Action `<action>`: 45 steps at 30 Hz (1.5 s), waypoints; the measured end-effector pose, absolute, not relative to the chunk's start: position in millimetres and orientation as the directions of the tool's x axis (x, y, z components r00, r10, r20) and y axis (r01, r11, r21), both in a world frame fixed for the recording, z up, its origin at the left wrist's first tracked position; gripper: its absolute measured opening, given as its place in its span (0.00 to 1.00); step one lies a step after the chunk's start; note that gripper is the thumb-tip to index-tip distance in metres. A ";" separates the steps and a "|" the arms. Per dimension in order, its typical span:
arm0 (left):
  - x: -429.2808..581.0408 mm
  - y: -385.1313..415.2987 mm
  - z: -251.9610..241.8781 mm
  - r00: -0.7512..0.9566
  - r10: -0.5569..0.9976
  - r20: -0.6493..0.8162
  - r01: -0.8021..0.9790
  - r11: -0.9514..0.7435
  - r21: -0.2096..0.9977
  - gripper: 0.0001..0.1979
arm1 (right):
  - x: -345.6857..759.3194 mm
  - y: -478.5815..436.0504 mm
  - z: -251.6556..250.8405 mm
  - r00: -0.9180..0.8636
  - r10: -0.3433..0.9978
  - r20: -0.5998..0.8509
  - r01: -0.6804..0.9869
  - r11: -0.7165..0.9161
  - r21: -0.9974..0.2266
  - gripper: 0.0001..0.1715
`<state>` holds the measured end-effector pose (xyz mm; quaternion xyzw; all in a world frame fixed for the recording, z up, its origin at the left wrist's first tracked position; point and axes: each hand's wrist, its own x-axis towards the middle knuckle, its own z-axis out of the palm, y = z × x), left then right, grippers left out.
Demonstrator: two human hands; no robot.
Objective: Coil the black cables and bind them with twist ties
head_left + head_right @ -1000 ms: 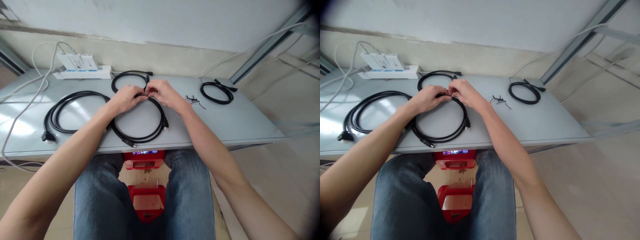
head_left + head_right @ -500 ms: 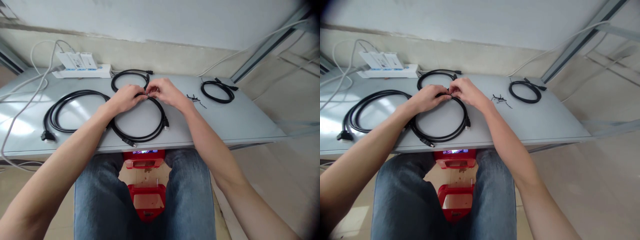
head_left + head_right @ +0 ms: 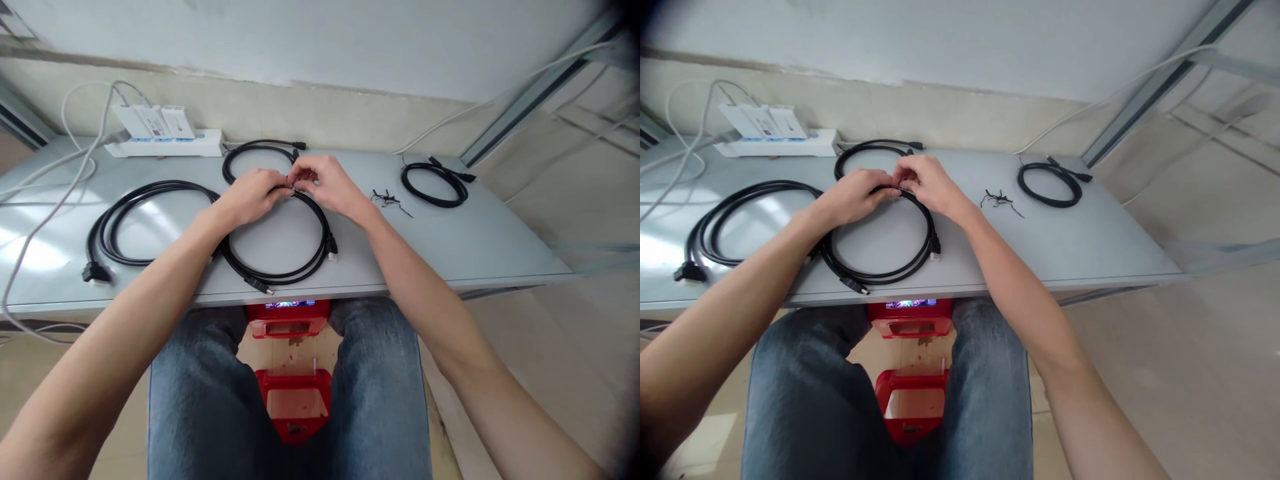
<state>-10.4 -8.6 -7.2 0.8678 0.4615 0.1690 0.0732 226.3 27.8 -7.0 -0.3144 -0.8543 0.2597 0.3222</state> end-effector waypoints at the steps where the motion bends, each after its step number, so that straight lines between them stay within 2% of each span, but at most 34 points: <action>1: -10.5 -8.2 -7.9 0.512 0.829 0.224 0.781 -0.558 0.281 0.20 | 226.0 28.6 -7.5 -0.595 0.709 0.378 0.354 0.654 -0.669 0.01; 5: -10.3 -6.8 -10.5 0.495 0.838 0.230 0.795 -0.543 0.271 0.21 | 226.3 30.1 -7.8 -0.591 0.719 0.365 0.333 0.630 -0.702 0.07; 7: -10.0 -6.5 -11.3 0.490 0.838 0.241 0.795 -0.543 0.269 0.21 | 226.6 29.3 -6.9 -0.579 0.723 0.376 0.358 0.640 -0.680 0.08; 10: -10.4 -6.0 -12.3 0.483 0.840 0.245 0.795 -0.539 0.280 0.20 | 226.8 26.2 -4.2 -0.582 0.717 0.384 0.413 0.667 -0.620 0.03; 16: -12.1 -4.2 -13.8 0.473 0.843 0.258 0.784 -0.536 0.314 0.18 | 226.2 19.2 2.7 -0.596 0.722 0.351 0.496 0.674 -0.547 0.07; 45: -9.3 -7.6 -10.2 0.541 0.806 0.240 0.738 -0.592 0.323 0.19 | 232.7 26.0 -6.2 -0.650 0.730 0.211 0.511 0.625 -0.591 0.08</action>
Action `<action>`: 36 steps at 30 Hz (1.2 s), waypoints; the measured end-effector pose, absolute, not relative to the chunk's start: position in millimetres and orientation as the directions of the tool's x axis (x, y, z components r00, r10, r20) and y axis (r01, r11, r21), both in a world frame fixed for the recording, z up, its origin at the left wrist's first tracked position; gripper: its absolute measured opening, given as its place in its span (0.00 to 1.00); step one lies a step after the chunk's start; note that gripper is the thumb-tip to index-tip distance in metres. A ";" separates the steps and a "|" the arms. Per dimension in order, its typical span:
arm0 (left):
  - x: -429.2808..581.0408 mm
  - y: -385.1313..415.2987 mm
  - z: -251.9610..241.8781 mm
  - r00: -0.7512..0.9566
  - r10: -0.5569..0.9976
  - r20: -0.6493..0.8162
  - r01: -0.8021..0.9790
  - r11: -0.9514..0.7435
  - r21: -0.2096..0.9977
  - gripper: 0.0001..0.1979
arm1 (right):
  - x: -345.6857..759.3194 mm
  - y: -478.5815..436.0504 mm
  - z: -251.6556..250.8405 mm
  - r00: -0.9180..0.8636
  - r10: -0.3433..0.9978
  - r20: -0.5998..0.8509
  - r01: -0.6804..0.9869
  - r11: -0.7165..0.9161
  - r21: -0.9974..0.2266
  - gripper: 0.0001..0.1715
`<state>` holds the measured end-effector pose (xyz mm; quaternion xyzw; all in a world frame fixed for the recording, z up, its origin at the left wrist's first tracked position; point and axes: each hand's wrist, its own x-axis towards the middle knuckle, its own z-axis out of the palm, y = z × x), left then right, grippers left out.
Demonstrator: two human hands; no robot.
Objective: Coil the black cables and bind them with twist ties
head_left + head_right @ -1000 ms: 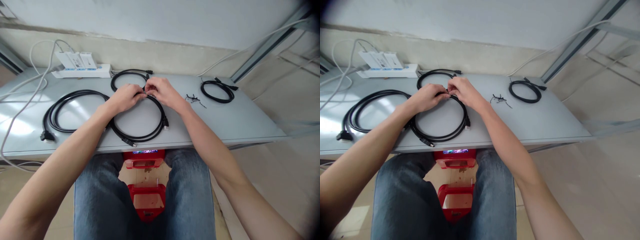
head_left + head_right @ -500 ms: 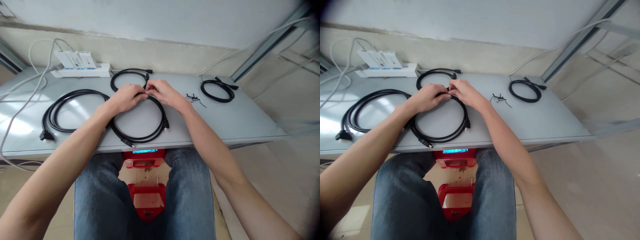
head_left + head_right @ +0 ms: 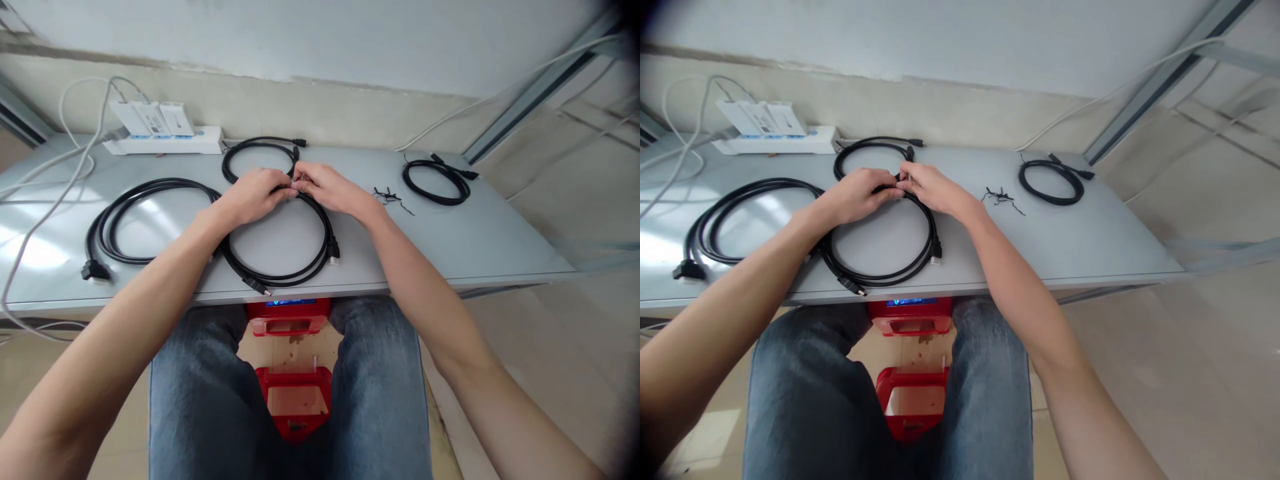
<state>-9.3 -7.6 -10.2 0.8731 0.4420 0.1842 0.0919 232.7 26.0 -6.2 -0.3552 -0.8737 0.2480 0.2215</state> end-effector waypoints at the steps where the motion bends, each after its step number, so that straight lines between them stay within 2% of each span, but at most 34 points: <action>1: -9.2 -8.0 -9.4 0.545 0.805 0.235 0.738 -0.593 0.321 0.19 | 232.5 26.2 -6.3 -0.655 0.728 0.202 0.506 0.621 -0.598 0.08; 7: -7.6 -11.2 -5.7 0.542 0.811 0.220 0.743 -0.585 0.325 0.20 | 233.8 29.5 -5.6 -0.687 0.703 0.182 0.437 0.600 -0.670 0.06; 14: -8.8 -7.9 -10.4 0.544 0.806 0.233 0.741 -0.592 0.317 0.21 | 242.4 36.8 -5.5 -0.711 0.686 0.158 0.389 0.570 -0.724 0.10; 17: -8.9 -6.5 -12.1 0.533 0.814 0.230 0.754 -0.581 0.306 0.21 | 244.6 37.7 -3.8 -0.705 0.690 0.167 0.387 0.571 -0.724 0.11; 21: -7.8 -6.7 -11.5 0.532 0.815 0.231 0.752 -0.580 0.313 0.22 | 244.0 36.0 -0.5 -0.671 0.717 0.187 0.402 0.565 -0.721 0.08; 27: -7.9 -8.3 -9.6 0.529 0.815 0.237 0.746 -0.579 0.329 0.20 | 240.0 33.2 -0.9 -0.643 0.736 0.213 0.416 0.568 -0.710 0.12; 33: -8.4 -7.2 -9.3 0.523 0.816 0.246 0.758 -0.577 0.305 0.20 | 234.5 35.3 -5.4 -0.587 0.770 0.252 0.429 0.559 -0.709 0.09; 36: -8.2 -7.7 -7.4 0.522 0.815 0.251 0.758 -0.578 0.303 0.21 | 233.1 35.8 -6.5 -0.548 0.794 0.265 0.423 0.536 -0.730 0.12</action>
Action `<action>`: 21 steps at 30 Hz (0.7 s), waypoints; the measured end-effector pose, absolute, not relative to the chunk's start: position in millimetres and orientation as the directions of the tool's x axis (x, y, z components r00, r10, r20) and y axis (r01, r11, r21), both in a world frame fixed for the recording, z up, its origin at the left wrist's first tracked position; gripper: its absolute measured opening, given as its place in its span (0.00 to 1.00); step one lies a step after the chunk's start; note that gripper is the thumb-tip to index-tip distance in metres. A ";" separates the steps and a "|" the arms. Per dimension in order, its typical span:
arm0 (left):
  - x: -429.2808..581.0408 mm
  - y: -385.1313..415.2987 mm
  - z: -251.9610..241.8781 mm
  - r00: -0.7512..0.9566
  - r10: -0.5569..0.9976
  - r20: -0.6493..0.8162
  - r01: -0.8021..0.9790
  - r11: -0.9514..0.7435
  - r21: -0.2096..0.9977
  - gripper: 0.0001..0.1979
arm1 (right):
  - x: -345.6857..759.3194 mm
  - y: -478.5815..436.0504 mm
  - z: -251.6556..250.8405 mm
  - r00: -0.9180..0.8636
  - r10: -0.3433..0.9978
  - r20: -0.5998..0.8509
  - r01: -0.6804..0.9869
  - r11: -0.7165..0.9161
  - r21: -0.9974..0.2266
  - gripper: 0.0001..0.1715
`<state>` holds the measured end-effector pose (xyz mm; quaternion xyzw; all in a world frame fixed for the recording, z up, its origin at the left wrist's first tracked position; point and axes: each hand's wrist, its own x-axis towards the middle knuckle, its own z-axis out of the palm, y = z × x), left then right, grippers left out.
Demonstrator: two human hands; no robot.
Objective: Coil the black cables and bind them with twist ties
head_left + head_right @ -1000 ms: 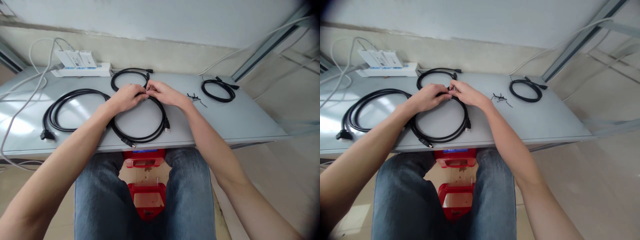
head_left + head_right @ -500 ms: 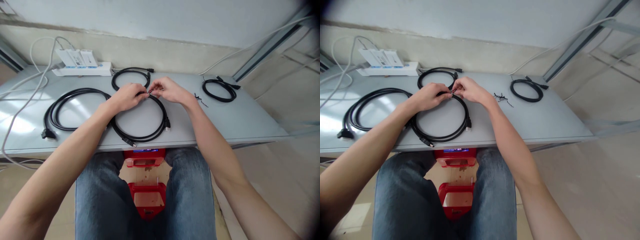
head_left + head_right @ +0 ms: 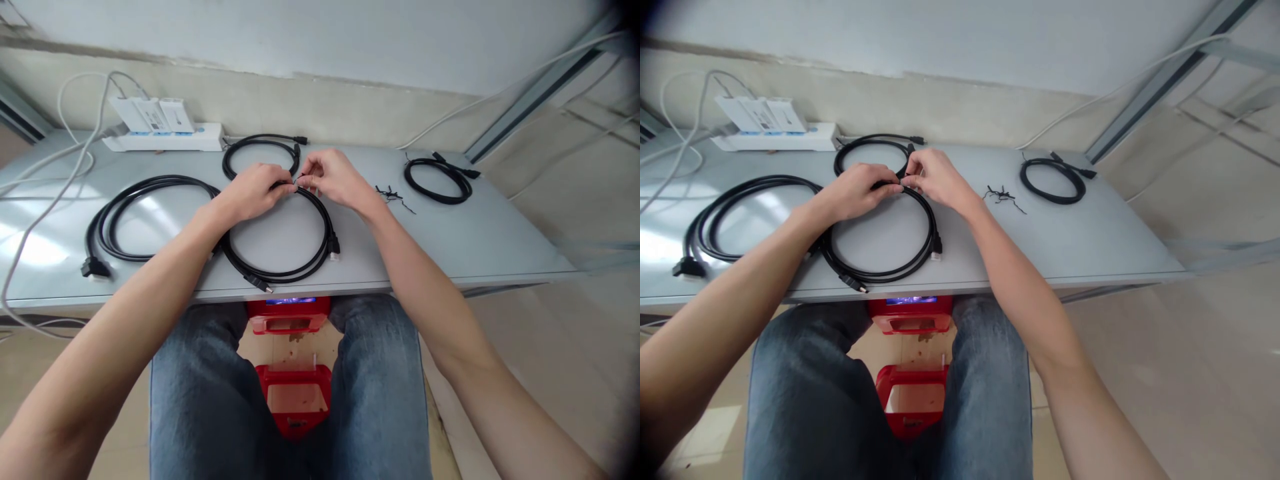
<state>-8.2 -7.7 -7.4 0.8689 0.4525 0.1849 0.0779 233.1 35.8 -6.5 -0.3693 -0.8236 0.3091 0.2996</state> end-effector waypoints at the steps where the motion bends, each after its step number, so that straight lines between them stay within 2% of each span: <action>1: -8.1 -8.1 -6.4 0.522 0.815 0.252 0.758 -0.579 0.301 0.21 | 232.8 35.6 -6.5 -0.529 0.804 0.271 0.420 0.526 -0.740 0.14; 4: -8.1 -9.7 -3.6 0.524 0.813 0.253 0.760 -0.580 0.292 0.22 | 231.3 33.6 -5.4 -0.477 0.833 0.280 0.401 0.490 -0.774 0.18; 7: -8.1 -10.2 -1.9 0.524 0.813 0.256 0.757 -0.582 0.297 0.21 | 229.4 29.8 -2.5 -0.456 0.853 0.256 0.375 0.445 -0.813 0.19; 16: -9.7 -7.8 -2.8 0.512 0.811 0.283 0.756 -0.582 0.300 0.19 | 231.6 19.6 8.0 -0.365 0.925 0.109 0.310 0.231 -0.922 0.16; 21: -12.5 -5.5 -6.3 0.516 0.799 0.308 0.739 -0.597 0.311 0.18 | 228.9 12.2 13.8 -0.345 0.938 0.017 0.272 0.117 -0.955 0.19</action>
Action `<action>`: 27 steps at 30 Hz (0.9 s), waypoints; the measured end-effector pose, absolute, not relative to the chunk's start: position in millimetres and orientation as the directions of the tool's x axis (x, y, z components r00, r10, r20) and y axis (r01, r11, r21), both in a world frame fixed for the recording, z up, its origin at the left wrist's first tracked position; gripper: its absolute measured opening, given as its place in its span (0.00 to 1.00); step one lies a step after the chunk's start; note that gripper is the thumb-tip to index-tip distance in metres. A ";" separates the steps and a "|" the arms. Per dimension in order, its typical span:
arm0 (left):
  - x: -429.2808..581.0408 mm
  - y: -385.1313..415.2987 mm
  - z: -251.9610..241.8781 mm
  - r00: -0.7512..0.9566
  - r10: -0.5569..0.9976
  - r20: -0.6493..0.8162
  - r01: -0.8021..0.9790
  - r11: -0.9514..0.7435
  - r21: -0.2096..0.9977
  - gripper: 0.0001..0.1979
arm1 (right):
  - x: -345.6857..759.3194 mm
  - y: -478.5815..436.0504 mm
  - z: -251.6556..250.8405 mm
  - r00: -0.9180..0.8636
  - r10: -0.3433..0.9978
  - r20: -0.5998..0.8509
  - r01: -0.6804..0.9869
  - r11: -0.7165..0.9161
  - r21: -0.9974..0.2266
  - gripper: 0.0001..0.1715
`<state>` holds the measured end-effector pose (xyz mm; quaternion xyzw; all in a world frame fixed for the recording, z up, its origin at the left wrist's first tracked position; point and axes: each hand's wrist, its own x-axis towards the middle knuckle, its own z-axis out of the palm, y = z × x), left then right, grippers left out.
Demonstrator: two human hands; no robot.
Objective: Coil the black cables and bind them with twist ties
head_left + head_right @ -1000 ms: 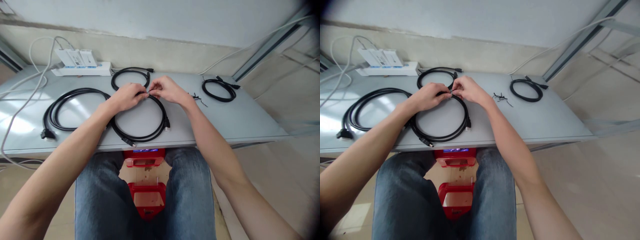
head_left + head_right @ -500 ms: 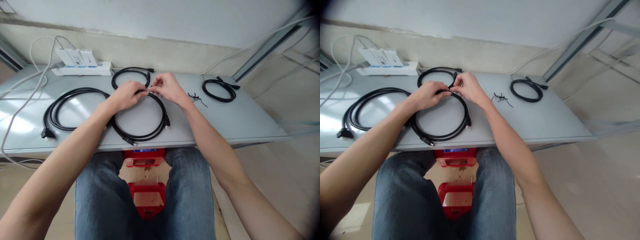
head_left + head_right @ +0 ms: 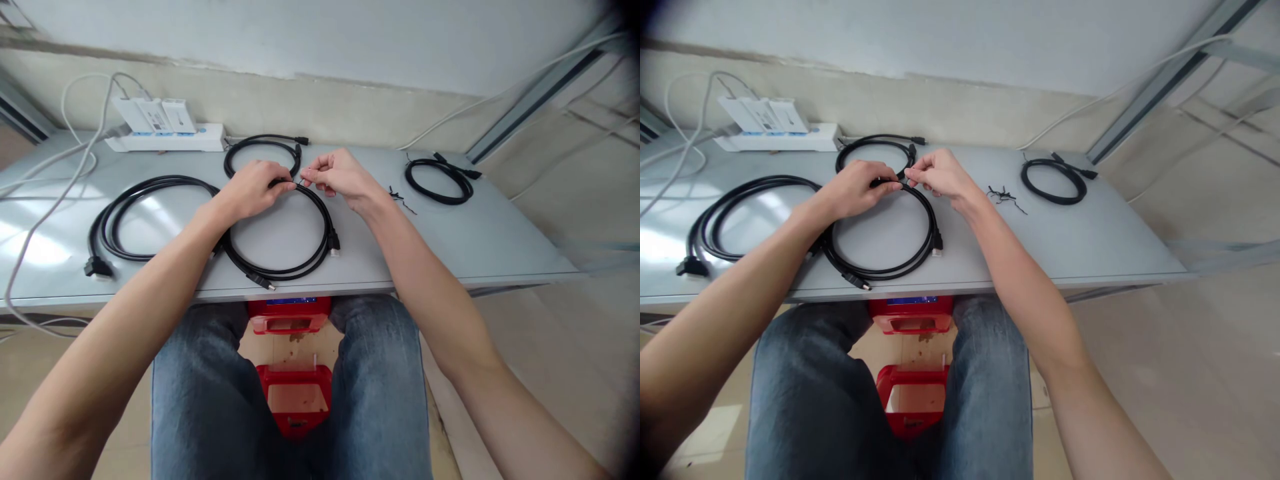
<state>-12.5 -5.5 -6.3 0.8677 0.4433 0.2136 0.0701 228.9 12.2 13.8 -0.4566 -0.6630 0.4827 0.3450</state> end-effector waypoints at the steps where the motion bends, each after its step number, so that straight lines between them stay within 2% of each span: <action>1: -12.9 -5.0 -6.8 0.516 0.797 0.314 0.738 -0.600 0.309 0.18 | 228.5 10.8 15.1 -0.349 0.937 -0.002 0.261 0.095 -0.961 0.20; 9: -12.4 -4.6 -6.7 0.523 0.788 0.325 0.739 -0.609 0.288 0.18 | 230.7 9.3 19.3 -0.400 0.910 -0.106 0.195 -0.029 -0.980 0.22; 17: -8.1 -7.0 -11.1 0.539 0.785 0.305 0.737 -0.615 0.280 0.21 | 227.3 6.2 20.0 -0.309 0.951 -0.030 0.250 0.050 -0.967 0.23; 27: -8.2 -8.2 -9.5 0.566 0.736 0.371 0.667 -0.673 0.320 0.18 | 226.2 3.9 20.8 -0.334 0.943 -0.007 0.338 0.112 -0.935 0.21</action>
